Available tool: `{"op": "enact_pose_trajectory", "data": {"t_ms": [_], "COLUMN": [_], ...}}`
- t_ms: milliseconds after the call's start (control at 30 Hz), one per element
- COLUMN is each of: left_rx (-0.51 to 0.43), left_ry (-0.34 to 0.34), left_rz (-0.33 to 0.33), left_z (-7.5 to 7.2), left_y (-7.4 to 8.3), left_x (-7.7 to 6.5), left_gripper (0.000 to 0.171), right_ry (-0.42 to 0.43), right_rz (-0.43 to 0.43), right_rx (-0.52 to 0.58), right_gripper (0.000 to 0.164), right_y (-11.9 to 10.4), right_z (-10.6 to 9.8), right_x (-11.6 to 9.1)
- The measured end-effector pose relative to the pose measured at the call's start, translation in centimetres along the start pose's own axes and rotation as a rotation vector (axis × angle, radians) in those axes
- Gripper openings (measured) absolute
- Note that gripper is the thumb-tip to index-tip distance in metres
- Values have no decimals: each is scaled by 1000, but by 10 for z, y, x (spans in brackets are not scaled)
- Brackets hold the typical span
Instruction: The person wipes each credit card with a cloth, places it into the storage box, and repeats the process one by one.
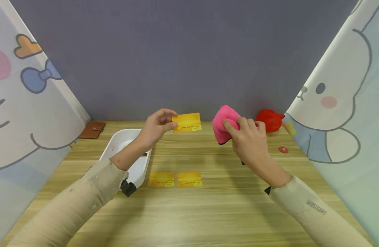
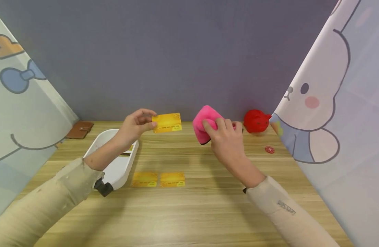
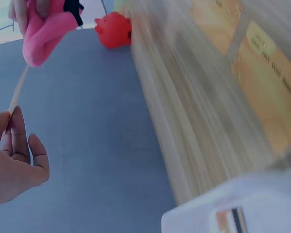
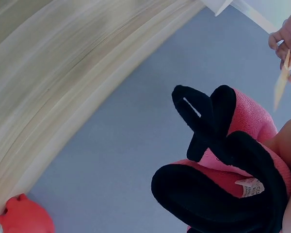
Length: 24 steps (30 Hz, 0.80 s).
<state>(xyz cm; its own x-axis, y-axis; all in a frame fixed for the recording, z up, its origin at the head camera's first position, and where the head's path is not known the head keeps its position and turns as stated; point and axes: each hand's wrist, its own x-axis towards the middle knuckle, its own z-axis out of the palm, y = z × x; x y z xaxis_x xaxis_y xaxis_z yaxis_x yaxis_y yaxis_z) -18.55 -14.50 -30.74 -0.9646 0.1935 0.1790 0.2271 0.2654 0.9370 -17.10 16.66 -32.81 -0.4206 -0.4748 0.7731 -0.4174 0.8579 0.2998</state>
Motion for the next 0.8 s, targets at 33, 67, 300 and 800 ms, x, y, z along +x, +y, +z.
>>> {"op": "enact_pose_trajectory", "data": {"t_ms": [33,67,300,800], "left_rx": [32,76,227,205], "left_ry": [-7,-17,-215,-121], "left_rz": [3,3,-52,-63], "left_z": [-1,-2,-3,-2], "left_y": [1,1,5,5], "left_x": [0,0,-2,-2], "left_gripper": [28,27,38,21], "right_ry": [-3,1,62,93], "right_rz": [3,3,-7,-13], "right_rx": [4,8,33,27], "right_gripper": [40,40,39,37], "right_y": [0,0,-2,-5], "right_z": [-1,-1,-1,-3], "right_x": [0,0,1,4]}}
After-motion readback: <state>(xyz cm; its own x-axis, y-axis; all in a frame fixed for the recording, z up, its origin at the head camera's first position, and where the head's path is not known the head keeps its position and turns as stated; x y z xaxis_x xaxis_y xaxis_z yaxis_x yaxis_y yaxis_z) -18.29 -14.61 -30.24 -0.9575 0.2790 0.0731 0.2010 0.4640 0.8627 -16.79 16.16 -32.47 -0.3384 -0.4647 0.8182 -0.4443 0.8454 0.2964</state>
